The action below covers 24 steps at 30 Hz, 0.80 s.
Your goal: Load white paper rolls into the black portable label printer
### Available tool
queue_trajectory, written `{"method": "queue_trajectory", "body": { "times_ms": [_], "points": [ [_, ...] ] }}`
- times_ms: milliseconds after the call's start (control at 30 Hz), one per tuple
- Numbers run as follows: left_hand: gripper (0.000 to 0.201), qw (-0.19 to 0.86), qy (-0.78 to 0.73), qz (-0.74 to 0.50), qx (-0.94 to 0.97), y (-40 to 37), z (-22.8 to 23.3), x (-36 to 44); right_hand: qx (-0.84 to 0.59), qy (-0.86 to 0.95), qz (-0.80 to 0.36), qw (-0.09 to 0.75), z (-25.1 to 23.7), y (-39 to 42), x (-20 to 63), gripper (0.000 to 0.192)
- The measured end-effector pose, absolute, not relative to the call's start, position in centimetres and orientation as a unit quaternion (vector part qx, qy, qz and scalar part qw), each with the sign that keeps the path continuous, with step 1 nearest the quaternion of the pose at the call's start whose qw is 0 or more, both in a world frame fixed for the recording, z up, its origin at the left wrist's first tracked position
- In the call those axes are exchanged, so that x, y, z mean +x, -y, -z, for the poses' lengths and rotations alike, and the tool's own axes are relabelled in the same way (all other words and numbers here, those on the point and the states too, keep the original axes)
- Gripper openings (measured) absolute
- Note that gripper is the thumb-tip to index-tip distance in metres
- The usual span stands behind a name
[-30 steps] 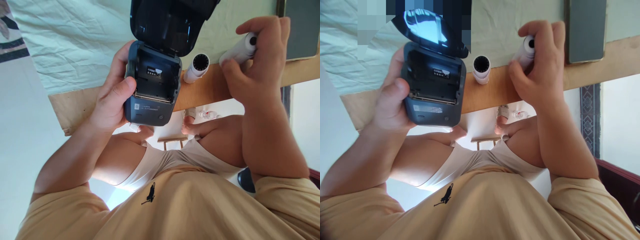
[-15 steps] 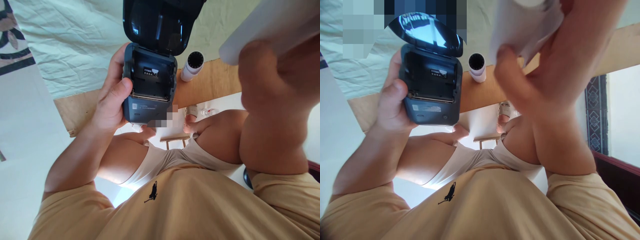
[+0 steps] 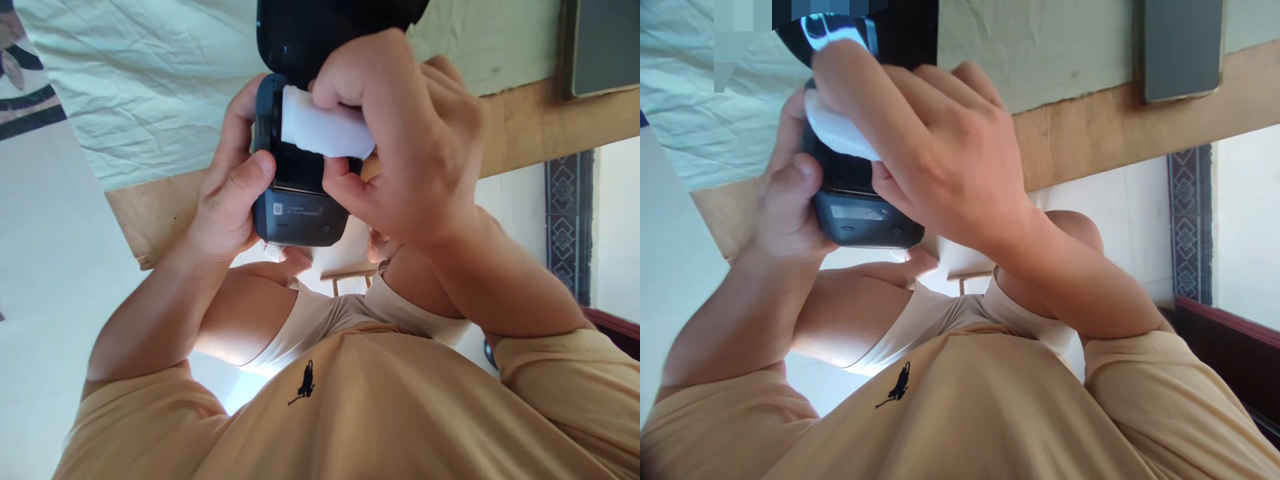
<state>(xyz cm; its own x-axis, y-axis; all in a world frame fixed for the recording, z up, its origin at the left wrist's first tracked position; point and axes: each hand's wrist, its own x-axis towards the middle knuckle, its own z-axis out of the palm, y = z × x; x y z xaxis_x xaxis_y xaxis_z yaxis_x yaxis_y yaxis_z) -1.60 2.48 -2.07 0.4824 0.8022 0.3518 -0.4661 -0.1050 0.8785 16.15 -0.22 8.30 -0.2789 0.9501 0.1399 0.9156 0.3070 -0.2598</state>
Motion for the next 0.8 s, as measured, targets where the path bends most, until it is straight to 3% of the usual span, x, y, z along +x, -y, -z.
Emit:
{"method": "queue_trajectory", "body": {
  "times_ms": [67, 200, 300, 367, 600, 633, 667, 733, 767, 800],
  "points": [
    [0.057, 0.671, -0.21, -0.481, 0.523, -1.4, 0.4, -1.2, -0.554, 0.825, -0.008, 0.109, -8.2, 0.4, 15.9, 0.038],
    [0.054, 0.68, -0.26, -0.467, 0.502, -0.1, -1.5, -0.8, -0.527, 0.838, 0.037, 0.135, -7.6, 0.6, 16.1, 0.024],
    [0.059, 0.657, -0.188, -0.507, 0.524, -0.5, -0.6, -1.0, -0.506, 0.844, 0.047, 0.171, -7.4, 0.8, 16.2, 0.031],
    [0.057, 0.674, -0.254, -0.471, 0.508, -1.2, 0.5, -1.2, -0.496, 0.847, 0.059, 0.182, -7.3, 1.0, 16.3, 0.036],
    [0.096, 0.664, -0.128, -0.486, 0.554, -1.5, 0.9, -1.0, -0.39, 0.886, 0.071, 0.239, -5.9, 2.0, 16.5, 0.017],
    [0.096, 0.672, -0.176, -0.462, 0.551, -1.3, 0.5, -1.1, -0.376, 0.893, 0.065, 0.238, -5.8, 2.1, 16.6, 0.023],
    [0.08, 0.683, -0.255, -0.438, 0.525, -1.2, 0.1, -1.2, -0.366, 0.897, 0.062, 0.238, -5.7, 2.2, 16.7, 0.029],
    [0.076, 0.681, -0.28, -0.429, 0.523, -1.3, 0.3, -1.5, -0.365, 0.898, 0.049, 0.24, -6.1, 2.2, 16.9, 0.034],
    [0.08, 0.678, -0.24, -0.439, 0.539, -1.6, 0.7, -1.7, -0.377, 0.893, 0.038, 0.244, -6.4, 2.2, 17.0, 0.032],
    [0.1, 0.665, -0.168, -0.448, 0.574, -2.0, 1.3, -1.9, -0.402, 0.881, 0.019, 0.249, -6.9, 2.1, 17.2, 0.03]
  ]
}}
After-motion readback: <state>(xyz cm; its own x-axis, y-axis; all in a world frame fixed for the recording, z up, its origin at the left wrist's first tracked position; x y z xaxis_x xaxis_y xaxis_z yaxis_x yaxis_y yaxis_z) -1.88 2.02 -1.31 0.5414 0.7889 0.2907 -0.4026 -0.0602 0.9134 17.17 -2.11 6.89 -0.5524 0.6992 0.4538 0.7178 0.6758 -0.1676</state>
